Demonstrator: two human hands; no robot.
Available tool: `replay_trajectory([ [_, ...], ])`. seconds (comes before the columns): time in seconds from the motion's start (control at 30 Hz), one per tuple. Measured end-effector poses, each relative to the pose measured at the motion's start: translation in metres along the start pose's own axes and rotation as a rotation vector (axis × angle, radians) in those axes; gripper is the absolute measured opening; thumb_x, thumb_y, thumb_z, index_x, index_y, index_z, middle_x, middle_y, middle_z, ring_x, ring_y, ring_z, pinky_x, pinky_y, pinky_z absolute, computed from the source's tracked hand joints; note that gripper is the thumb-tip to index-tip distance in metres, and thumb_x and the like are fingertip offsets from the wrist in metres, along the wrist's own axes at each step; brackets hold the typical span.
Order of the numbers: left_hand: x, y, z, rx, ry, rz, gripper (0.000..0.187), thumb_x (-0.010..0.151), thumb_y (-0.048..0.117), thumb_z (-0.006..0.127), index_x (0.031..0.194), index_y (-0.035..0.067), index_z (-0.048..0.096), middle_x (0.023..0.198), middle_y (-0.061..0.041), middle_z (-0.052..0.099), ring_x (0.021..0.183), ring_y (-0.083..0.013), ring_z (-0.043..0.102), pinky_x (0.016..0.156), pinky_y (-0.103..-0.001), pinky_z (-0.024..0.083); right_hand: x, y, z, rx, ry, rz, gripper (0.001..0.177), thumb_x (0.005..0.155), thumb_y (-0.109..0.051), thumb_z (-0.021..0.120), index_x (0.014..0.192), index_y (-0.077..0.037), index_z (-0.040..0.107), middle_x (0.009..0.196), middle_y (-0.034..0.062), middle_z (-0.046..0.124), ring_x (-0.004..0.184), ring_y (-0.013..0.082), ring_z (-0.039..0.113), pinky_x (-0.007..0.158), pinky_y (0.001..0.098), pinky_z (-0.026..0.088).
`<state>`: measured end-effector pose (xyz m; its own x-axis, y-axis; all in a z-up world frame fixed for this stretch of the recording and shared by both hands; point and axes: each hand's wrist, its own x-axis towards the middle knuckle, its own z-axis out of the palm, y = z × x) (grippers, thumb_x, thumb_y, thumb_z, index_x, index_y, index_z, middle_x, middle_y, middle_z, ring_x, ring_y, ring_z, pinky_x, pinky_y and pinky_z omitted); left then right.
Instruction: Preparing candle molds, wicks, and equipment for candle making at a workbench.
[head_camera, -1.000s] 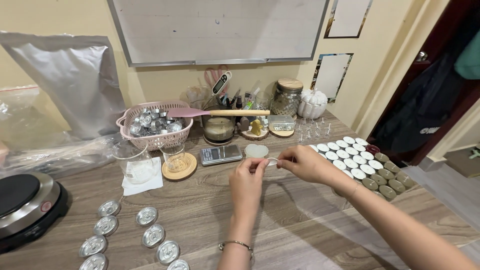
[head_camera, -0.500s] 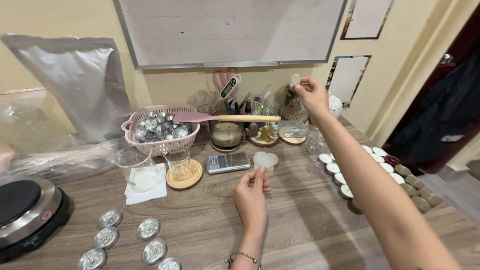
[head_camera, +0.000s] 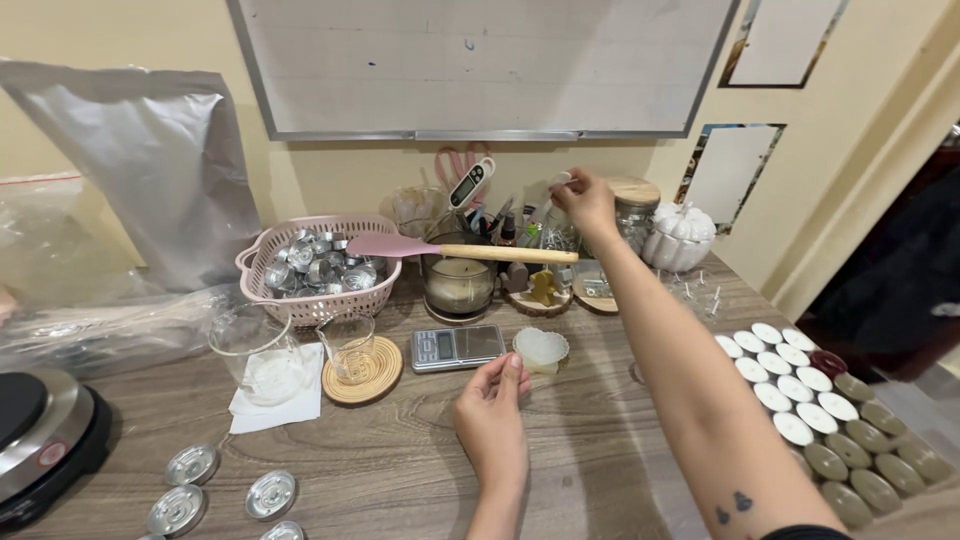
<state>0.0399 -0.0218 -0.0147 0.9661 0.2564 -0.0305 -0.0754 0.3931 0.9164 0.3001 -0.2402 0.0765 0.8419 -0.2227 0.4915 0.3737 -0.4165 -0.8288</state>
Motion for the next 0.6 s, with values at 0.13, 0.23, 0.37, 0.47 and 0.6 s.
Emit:
replay_trajectory([
  [0.13,0.0,0.008,0.0,0.058,0.014,-0.041,0.029,0.09,0.021,0.072,0.107,-0.002,0.078,0.086,-0.01,0.081,0.077,-0.0133,0.077,0.073,-0.026,0.064,-0.004,-0.009,0.009,-0.243,-0.042,0.058,0.026,0.091,-0.009,0.073,0.115,-0.001,0.071,0.104,0.0139,0.077,0.091,0.0183,0.076,0.083,0.0289,0.062],
  [0.23,-0.002,0.011,0.0,0.097,0.017,-0.06,0.028,0.09,0.021,0.072,0.107,-0.001,0.078,0.086,-0.01,0.081,0.077,-0.0131,0.077,0.073,-0.025,0.063,-0.009,-0.012,0.007,-0.506,-0.101,0.111,0.027,0.086,-0.007,0.078,0.112,-0.001,0.074,0.1,0.0144,0.078,0.086,0.0197,0.075,0.08,0.0311,0.06],
  [0.37,-0.002,0.01,-0.001,0.108,0.0,-0.054,0.028,0.091,0.021,0.072,0.108,0.0,0.079,0.087,-0.01,0.081,0.077,-0.013,0.077,0.073,-0.025,0.062,-0.011,-0.011,-0.012,-0.451,-0.064,0.134,0.024,0.088,-0.001,0.073,0.111,0.005,0.071,0.098,0.015,0.077,0.082,0.0202,0.076,0.075,0.0317,0.062],
  [0.47,-0.002,0.007,0.0,0.039,-0.026,-0.014,0.029,0.091,0.02,0.071,0.11,0.0,0.078,0.09,-0.01,0.081,0.079,-0.0127,0.076,0.073,-0.025,0.063,-0.022,-0.023,-0.037,-0.455,-0.003,0.071,0.017,0.092,-0.002,0.067,0.108,0.002,0.073,0.099,0.013,0.077,0.08,0.0173,0.075,0.073,0.0291,0.061],
  [0.6,-0.021,0.021,0.003,0.066,-0.102,0.052,0.03,0.093,0.019,0.069,0.115,0.0,0.074,0.096,-0.008,0.082,0.083,-0.0124,0.076,0.076,-0.026,0.061,-0.109,-0.096,-0.09,-0.157,0.049,0.031,0.017,0.098,-0.004,0.063,0.113,0.004,0.065,0.1,0.0171,0.077,0.08,0.0166,0.074,0.07,0.0313,0.061],
])
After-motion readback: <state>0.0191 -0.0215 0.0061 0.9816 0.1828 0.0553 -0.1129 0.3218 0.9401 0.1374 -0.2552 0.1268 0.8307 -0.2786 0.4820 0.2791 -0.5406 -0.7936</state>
